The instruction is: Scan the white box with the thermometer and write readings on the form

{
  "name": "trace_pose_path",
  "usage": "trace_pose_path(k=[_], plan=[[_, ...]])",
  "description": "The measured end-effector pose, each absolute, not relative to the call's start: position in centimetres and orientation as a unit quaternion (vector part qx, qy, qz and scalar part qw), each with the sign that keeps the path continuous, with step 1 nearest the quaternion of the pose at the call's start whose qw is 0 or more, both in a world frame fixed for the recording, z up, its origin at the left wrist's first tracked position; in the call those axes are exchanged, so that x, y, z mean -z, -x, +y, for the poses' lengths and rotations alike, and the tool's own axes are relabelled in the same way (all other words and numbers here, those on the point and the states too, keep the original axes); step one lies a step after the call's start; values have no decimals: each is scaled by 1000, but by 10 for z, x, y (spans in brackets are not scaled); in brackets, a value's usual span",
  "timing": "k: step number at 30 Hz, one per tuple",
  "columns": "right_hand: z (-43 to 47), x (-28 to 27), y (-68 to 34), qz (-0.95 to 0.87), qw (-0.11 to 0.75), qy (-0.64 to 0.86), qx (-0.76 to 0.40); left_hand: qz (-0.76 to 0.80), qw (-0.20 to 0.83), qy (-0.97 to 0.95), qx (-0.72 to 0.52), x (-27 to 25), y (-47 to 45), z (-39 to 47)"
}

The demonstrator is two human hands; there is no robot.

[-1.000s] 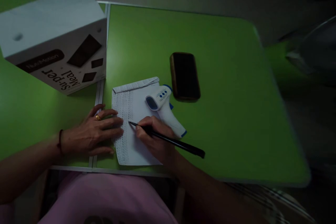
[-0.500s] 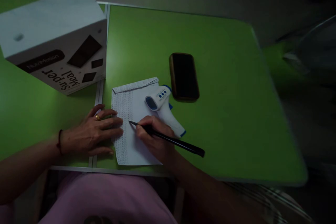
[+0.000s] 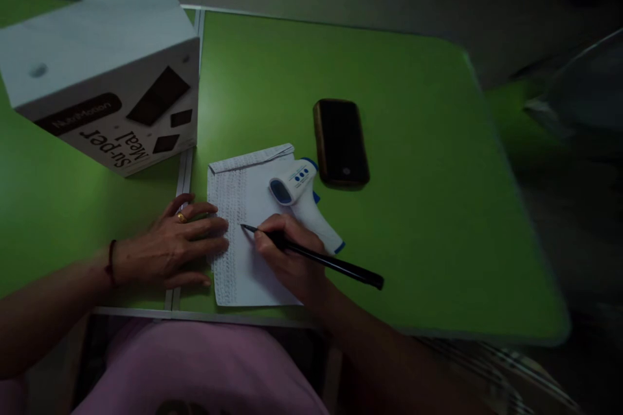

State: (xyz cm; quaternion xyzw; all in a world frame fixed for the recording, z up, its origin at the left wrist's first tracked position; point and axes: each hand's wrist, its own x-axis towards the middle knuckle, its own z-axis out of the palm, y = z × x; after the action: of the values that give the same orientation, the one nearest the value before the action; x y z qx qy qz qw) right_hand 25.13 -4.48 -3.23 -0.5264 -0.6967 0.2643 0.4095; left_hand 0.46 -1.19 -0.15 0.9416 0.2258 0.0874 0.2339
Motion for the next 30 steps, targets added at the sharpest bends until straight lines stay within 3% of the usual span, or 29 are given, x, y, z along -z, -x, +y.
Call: trace_pose_path(k=[30], plan=[[-45, 31, -251, -683, 414, 540, -265, 213, 234, -945, -83, 3, -4, -10]])
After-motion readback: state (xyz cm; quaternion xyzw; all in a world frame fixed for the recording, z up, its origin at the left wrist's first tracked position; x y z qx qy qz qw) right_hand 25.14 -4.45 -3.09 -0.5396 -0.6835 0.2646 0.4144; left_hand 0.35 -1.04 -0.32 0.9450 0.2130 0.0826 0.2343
